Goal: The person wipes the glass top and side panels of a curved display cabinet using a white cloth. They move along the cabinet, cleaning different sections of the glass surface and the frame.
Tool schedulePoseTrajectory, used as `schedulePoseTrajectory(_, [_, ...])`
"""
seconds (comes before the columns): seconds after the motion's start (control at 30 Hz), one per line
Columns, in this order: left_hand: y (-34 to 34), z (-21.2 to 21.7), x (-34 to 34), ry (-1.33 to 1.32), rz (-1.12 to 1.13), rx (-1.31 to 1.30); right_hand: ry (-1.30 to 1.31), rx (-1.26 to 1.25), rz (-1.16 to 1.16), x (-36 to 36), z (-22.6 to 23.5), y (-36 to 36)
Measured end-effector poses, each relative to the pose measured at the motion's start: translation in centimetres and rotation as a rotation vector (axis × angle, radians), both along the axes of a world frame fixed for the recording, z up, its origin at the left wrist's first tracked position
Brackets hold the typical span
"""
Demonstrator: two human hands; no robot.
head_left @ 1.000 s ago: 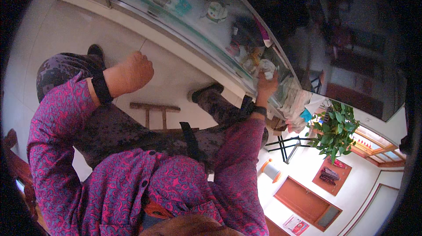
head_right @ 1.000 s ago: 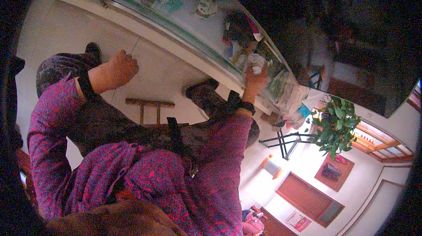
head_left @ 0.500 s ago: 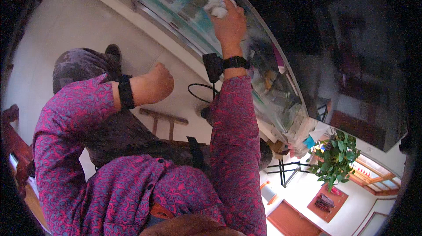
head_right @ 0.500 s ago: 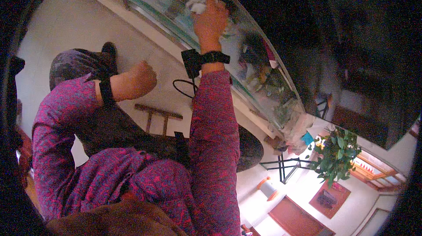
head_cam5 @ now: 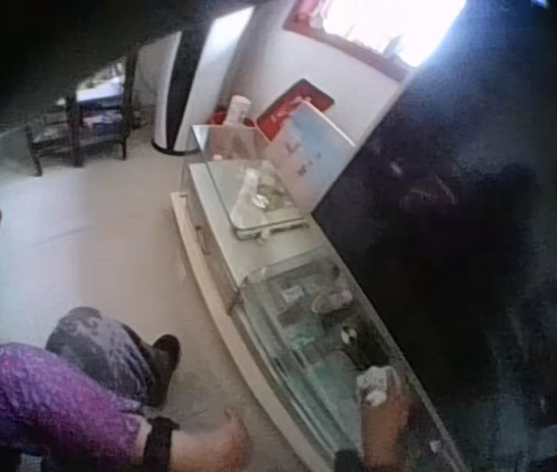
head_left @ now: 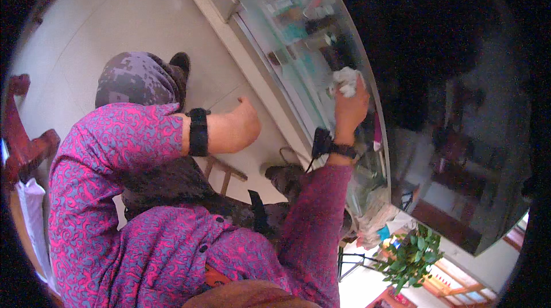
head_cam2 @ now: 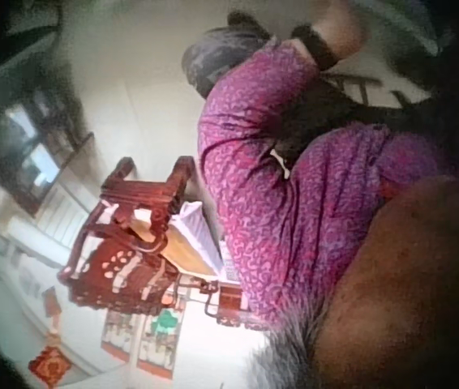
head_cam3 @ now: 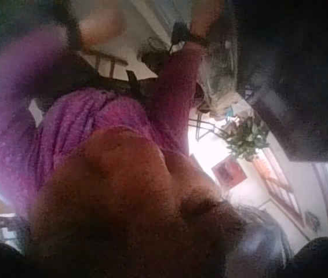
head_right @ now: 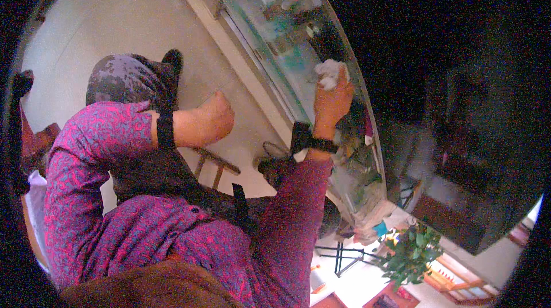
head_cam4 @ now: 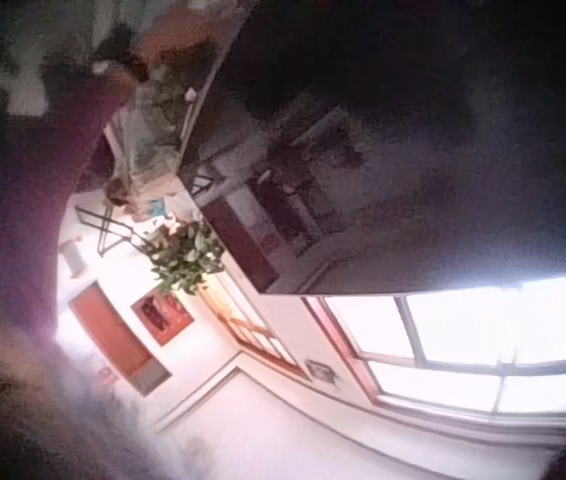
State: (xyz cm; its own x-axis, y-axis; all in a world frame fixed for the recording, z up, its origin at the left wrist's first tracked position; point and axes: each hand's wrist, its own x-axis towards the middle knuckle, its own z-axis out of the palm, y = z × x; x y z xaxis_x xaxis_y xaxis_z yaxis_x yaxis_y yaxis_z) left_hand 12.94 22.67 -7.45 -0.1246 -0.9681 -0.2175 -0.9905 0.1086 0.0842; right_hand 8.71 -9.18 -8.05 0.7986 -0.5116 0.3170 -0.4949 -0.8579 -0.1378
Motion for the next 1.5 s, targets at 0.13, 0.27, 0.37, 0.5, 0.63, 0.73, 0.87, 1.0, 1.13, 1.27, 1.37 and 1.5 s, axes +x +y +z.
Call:
schedulePoseTrajectory(0.13, [0.3, 0.6, -0.5, -0.010, -0.034, 0.035, 0.027, -0.041, 0.277, 1.8, -0.2, 6.7])
schedulePoseTrajectory(0.27, [0.3, 1.0, -0.5, -0.002, -0.028, 0.131, -0.010, -0.039, 0.408, 7.8, 0.2, 12.5])
schedulePoseTrajectory(0.37, [0.3, 1.0, -0.3, 0.046, -0.007, 0.143, 0.004, -0.067, 0.450, 12.5, 0.8, 14.3])
schedulePoseTrajectory(0.5, [0.3, 0.8, -0.1, 0.089, 0.027, -0.005, 0.063, -0.117, 0.383, 18.7, 1.2, 13.4])
schedulePoseTrajectory(0.63, [0.7, 1.4, -0.3, 0.099, 0.102, -0.059, 0.030, -0.120, 0.262, 24.8, 0.3, 10.9])
schedulePoseTrajectory(0.73, [0.9, 2.1, -0.2, 0.103, 0.131, -0.062, -0.011, -0.131, 0.261, 27.7, -0.4, 9.6])
schedulePoseTrajectory(0.87, [0.8, 2.2, -0.3, 0.071, 0.147, -0.040, 0.117, -0.048, 0.294, 28.6, 0.6, 9.5])
schedulePoseTrajectory(1.0, [0.0, 1.6, -0.5, 0.049, 0.063, 0.031, 0.112, 0.116, 0.542, 26.4, 1.9, 11.4])
schedulePoseTrajectory(1.13, [-0.4, 1.5, -0.1, 0.037, -0.007, 0.127, 0.050, 0.082, 0.703, 23.3, 1.0, 14.0])
schedulePoseTrajectory(1.27, [-0.5, 2.0, -0.2, 0.075, 0.033, 0.167, -0.024, 0.052, 0.782, 22.0, 0.2, 13.8])
schedulePoseTrajectory(1.37, [0.0, 1.5, -0.2, 0.075, 0.028, 0.135, -0.043, 0.003, 0.661, 22.9, 0.7, 11.8])
schedulePoseTrajectory(1.5, [1.6, 0.6, -0.1, -0.011, 0.076, -0.156, 0.103, 0.020, 0.336, 24.5, 1.7, 9.2])
